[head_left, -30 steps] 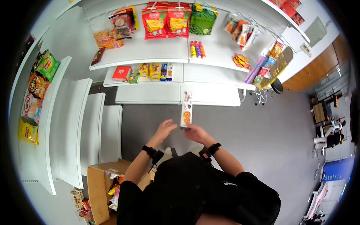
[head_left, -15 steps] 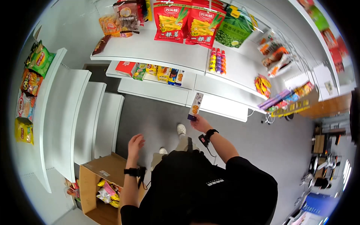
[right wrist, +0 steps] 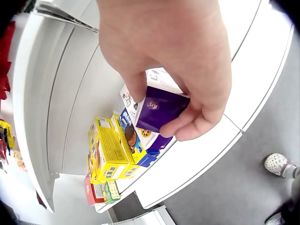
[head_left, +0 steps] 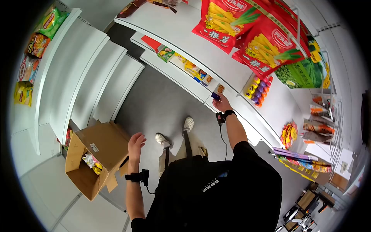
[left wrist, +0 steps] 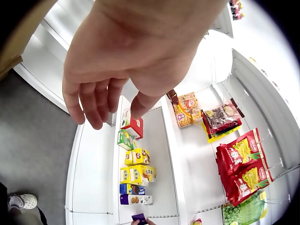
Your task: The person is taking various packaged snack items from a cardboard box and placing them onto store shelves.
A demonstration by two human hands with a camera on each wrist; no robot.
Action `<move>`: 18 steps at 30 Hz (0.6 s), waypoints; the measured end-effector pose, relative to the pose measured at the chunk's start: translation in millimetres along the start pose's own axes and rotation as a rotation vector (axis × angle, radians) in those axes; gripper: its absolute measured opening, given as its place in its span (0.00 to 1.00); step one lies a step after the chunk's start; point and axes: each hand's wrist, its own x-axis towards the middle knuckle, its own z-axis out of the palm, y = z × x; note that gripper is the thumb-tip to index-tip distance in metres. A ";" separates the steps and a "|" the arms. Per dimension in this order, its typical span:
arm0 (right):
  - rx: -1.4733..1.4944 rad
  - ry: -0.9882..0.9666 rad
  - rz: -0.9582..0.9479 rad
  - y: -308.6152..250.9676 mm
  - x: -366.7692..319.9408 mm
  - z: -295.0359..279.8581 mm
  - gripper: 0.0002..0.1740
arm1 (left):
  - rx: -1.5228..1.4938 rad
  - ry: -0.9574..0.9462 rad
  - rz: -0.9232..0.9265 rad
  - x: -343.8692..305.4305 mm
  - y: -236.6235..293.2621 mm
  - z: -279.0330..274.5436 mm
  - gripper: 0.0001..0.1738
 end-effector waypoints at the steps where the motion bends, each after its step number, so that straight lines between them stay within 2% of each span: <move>1: -0.005 0.055 -0.007 -3.6 1.5 5.1 0.20 | -0.008 0.005 0.002 1.0 0.7 4.2 0.22; 7: 0.034 0.173 0.015 -26.4 47.4 12.3 0.19 | 0.030 0.038 -0.007 -7.8 -6.5 18.6 0.23; 11: 0.051 0.129 -0.056 -29.1 51.9 20.2 0.19 | 0.011 0.076 -0.070 -21.1 -17.2 5.8 0.24; 14: 0.123 0.143 0.000 -17.8 64.3 8.4 0.22 | -0.035 0.125 -0.080 -35.0 -25.4 -10.5 0.25; 17: -0.005 0.156 -0.101 13.5 38.5 13.1 0.25 | -0.102 0.136 -0.058 -44.6 -43.8 -24.9 0.24; 18: 0.007 0.140 -0.075 24.4 33.6 8.0 0.25 | -0.125 0.137 -0.054 -47.5 -49.7 -29.6 0.24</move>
